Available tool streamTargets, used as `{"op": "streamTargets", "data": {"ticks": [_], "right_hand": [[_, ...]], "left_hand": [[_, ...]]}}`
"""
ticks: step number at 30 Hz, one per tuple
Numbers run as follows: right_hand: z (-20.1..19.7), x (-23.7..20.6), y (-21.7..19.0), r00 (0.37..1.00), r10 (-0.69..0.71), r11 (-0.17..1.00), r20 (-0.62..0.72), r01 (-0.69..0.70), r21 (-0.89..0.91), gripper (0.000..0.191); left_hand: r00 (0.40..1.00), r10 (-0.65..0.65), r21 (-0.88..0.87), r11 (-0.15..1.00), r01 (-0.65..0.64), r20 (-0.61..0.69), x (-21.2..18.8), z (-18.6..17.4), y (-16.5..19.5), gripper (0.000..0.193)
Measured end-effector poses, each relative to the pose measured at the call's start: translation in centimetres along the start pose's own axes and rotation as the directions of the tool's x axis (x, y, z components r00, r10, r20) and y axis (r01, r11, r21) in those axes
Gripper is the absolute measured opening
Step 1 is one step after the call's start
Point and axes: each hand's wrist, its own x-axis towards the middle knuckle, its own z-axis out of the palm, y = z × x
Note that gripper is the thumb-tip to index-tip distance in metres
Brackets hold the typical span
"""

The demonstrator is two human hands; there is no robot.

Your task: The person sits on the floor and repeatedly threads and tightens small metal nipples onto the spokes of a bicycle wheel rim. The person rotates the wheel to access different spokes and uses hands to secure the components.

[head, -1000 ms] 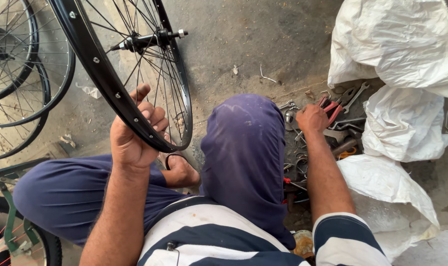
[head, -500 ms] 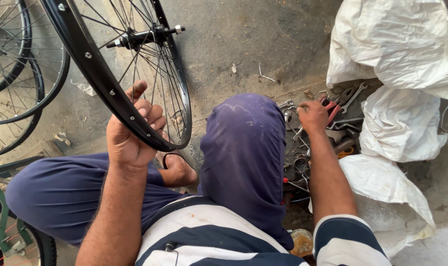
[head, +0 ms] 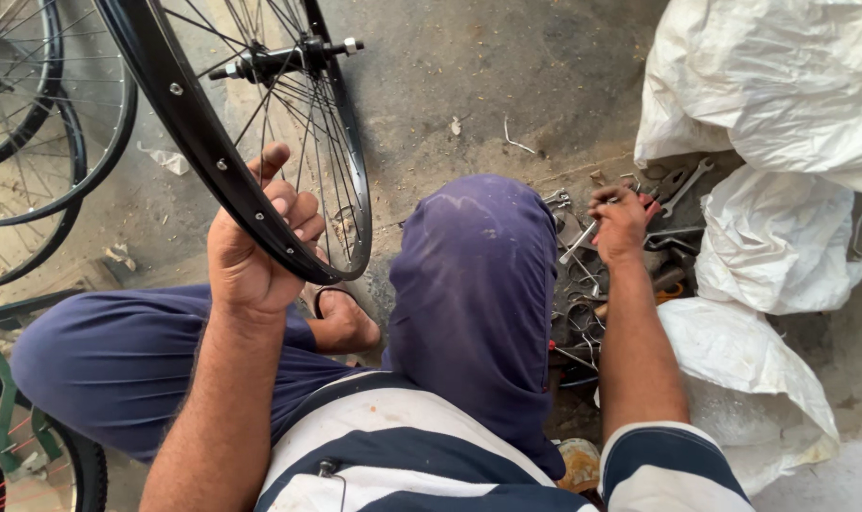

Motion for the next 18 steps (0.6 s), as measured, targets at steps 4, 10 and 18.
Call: {"op": "streamTargets", "data": {"ticks": [4,10,18], "right_hand": [[1.9,0.2,-0.2,0.98,-0.143,0.627,0.137,0.197,-0.754,0.018],[3.4,-0.2,-0.2,0.91,-0.165,-0.051,0.379,0.376,-0.925,0.011],[1.9,-0.2,0.1,0.953,-0.098,-0.07,0.288,0.282,-0.957,0.016]], "left_hand": [[1.0,0.001,0.009,1.0,-0.001,-0.009,-0.1,0.1,-0.3,0.061],[1.0,0.002,0.029,1.0,-0.002,-0.006,-0.4,0.1,-0.1,0.062],[1.0,0.009,0.007,1.0,-0.009,0.001,-0.1,-0.1,-0.3,0.062]]}}
